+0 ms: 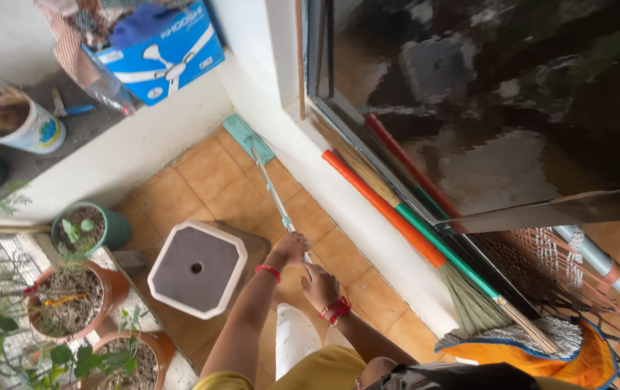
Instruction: The person mops the tiled floor of a balcony and an indoor area using a flat mop, periodically dipping the mop head into a bucket to clean it and then continuing to wipe the floor surface.
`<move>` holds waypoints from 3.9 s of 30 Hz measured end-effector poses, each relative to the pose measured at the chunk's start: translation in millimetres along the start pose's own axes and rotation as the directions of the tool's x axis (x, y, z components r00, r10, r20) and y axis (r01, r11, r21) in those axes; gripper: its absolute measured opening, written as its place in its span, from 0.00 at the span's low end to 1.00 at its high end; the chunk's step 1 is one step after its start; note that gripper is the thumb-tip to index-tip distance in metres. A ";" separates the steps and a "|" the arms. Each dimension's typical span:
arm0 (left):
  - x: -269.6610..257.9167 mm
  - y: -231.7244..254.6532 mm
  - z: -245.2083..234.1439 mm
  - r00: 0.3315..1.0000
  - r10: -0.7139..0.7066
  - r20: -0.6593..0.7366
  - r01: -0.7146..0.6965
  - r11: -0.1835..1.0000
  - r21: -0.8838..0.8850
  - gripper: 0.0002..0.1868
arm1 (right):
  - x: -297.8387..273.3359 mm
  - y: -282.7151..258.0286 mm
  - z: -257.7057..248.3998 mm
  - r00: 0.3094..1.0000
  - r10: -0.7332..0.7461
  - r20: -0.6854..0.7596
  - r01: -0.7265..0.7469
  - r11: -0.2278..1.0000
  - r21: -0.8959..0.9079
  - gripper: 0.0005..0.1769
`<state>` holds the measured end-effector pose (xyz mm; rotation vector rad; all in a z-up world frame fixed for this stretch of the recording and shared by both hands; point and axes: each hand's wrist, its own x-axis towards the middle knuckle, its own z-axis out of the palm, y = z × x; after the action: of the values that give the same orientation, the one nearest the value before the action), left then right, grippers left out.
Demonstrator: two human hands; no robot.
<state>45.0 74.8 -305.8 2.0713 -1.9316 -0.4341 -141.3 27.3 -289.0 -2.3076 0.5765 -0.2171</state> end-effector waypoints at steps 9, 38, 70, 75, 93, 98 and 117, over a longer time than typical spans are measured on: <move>-54.8 1.6 44.0 0.918 -0.192 -0.347 0.096 0.956 -0.276 0.07 | -13.5 -27.2 0.5 0.976 -0.068 0.209 0.090 0.991 -0.099 0.18; -100.9 -51.7 -22.7 0.694 -0.553 -0.461 0.472 0.833 -0.289 0.08 | 130.5 -53.9 18.8 0.537 -0.529 0.656 0.789 0.591 -0.170 0.18; -218.8 -8.4 -26.8 -0.110 -0.722 -0.683 0.425 0.587 -0.689 0.14 | 63.5 -289.8 15.5 0.646 -0.740 0.189 0.440 0.562 0.700 0.32; -209.0 36.2 -4.5 -0.242 -0.760 -0.604 0.376 0.501 -0.780 0.13 | 34.1 -276.5 -17.4 0.523 -0.849 -0.078 0.653 0.340 0.677 0.26; -202.3 -4.1 -8.4 -0.057 -0.769 -0.636 0.613 0.476 -0.630 0.22 | 40.8 -189.4 65.8 0.737 -0.669 0.097 0.509 0.644 0.571 0.15; -152.6 66.2 -12.6 -0.193 -0.840 -0.507 0.258 0.455 -0.852 0.18 | 9.4 -207.7 -22.8 0.718 -0.677 0.160 0.572 0.705 0.419 0.23; -117.9 106.4 74.0 0.639 -0.695 -0.330 0.555 0.714 -0.428 0.14 | -90.5 -66.8 -72.8 0.752 -0.655 0.072 0.556 0.690 0.464 0.14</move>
<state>-89.4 185.1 -327.7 2.3202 -0.7604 -0.2773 -221.7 66.2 -189.0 -1.9764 -0.3700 -0.3396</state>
